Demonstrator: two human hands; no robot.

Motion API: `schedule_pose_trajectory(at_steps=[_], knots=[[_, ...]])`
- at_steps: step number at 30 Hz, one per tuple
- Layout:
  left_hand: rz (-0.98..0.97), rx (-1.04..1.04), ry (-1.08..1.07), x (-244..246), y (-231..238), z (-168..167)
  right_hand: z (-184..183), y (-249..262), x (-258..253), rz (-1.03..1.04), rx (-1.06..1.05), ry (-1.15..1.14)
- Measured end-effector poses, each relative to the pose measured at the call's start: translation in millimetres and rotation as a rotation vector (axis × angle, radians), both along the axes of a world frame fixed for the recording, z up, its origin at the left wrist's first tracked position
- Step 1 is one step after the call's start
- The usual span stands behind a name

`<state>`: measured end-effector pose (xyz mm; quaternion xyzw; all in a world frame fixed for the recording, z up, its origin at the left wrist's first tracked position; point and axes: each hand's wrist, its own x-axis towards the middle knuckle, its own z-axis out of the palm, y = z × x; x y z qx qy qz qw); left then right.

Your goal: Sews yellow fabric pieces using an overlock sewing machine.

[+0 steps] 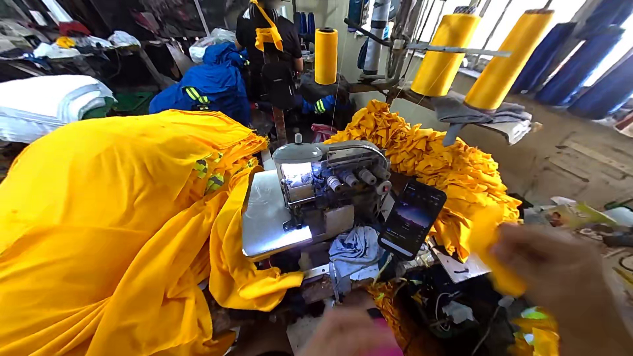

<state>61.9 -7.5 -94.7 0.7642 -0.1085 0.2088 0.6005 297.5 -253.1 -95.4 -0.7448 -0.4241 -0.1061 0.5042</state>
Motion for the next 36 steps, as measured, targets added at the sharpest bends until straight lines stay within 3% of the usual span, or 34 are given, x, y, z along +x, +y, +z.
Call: schedule_pose_trajectory(at_steps=[2,4,7,11,17,20,22,25,29,36], knots=[[-0.020,-0.076,0.114,18,5,-42,-23,36,-48,0.405,-0.082,0.118],[0.010,-0.208,0.196,19,7,-67,-43,68,-86,0.519,-0.124,0.204],[0.150,-0.164,0.267,1,15,-78,-65,85,-110,0.542,-0.109,0.415],[0.297,-0.147,0.237,-18,29,-91,-83,90,-110,0.411,-0.149,0.631],[0.264,-0.461,0.237,-20,40,-89,-109,105,-103,0.479,0.255,0.719],[0.285,-0.540,0.181,-15,42,-94,-111,111,-108,0.520,0.340,0.736],[0.231,-0.557,0.144,-14,46,-102,-108,110,-116,0.661,0.280,0.689],[-0.001,-0.581,0.116,-13,52,-107,-100,113,-127,0.928,0.196,0.614],[-0.183,-0.718,0.133,-12,43,-103,-94,121,-131,0.785,0.273,0.639],[-0.217,-0.749,0.190,-13,36,-98,-92,127,-133,0.701,0.267,0.672]])
